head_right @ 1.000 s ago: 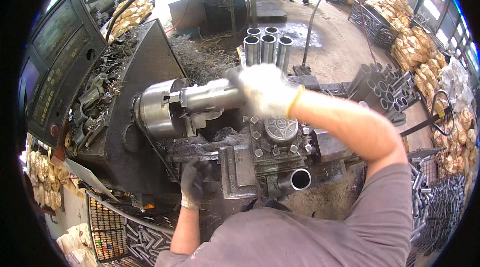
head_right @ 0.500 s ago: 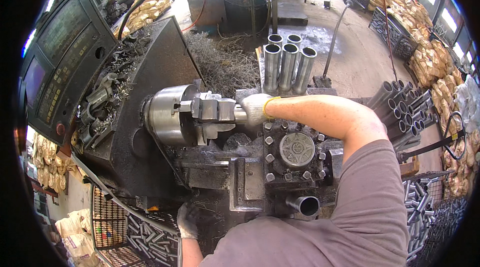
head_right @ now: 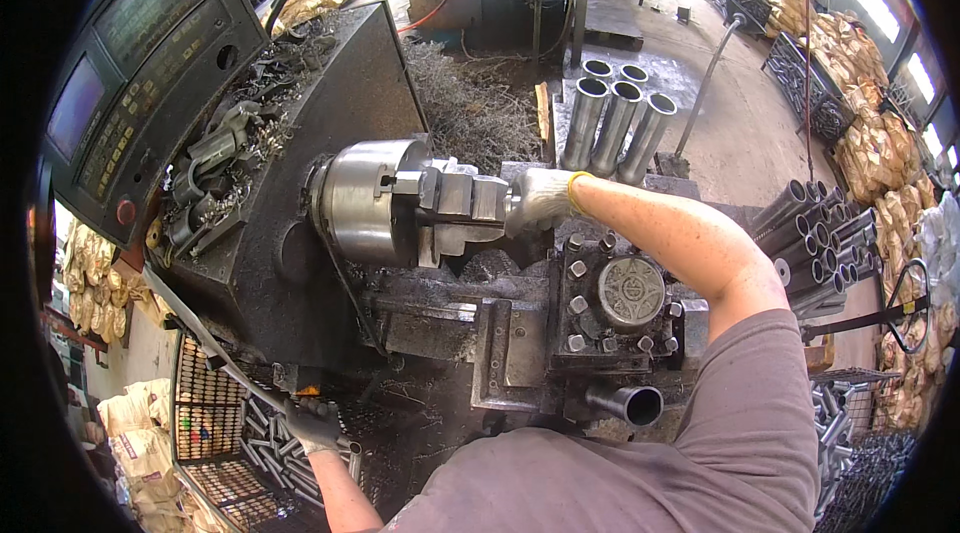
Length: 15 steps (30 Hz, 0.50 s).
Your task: The person repeatedly loads hollow metal tubes into a lathe chuck, secures them, and removes them after machining. The finished tubes are placed into a wire basket. The person wears gloves and works continuously in a factory setting.
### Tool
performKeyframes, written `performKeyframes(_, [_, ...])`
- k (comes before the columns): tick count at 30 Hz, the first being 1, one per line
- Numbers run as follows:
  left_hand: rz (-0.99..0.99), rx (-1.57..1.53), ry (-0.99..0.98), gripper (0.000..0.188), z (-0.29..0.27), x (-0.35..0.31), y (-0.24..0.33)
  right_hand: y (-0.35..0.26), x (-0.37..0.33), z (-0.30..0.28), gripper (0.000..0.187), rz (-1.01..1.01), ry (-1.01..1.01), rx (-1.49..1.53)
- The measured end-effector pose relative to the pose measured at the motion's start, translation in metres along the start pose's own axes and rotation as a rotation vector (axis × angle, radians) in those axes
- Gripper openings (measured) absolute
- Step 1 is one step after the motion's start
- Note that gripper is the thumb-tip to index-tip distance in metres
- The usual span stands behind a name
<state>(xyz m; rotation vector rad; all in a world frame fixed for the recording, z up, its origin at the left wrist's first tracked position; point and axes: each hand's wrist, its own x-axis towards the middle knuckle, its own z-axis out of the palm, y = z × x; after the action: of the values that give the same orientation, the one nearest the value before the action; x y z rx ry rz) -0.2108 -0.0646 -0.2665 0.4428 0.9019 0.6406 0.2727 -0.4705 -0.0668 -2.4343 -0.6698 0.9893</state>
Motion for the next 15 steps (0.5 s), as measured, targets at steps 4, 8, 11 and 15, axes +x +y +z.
performKeyframes(4, [-0.068, 0.037, -0.048, 0.043, -0.006, 0.014, 0.017, -0.001, -0.008, 0.002, 0.054, -0.026, 0.026, 0.089])
performKeyframes(8, [0.262, 0.413, 0.141, 0.04, -0.024, 0.044, 0.0, 0.003, -0.016, -0.003, 0.069, -0.041, -0.011, 0.089])
performKeyframes(11, [0.288, 0.427, 0.154, 0.034, -0.014, 0.051, -0.008, 0.026, -0.029, -0.001, 0.082, -0.122, 0.345, -0.337])
performKeyframes(15, [0.832, 0.793, 0.252, 0.042, -0.014, 0.011, 0.018, -0.031, -0.152, -0.003, 0.068, -0.142, 0.678, 0.088])
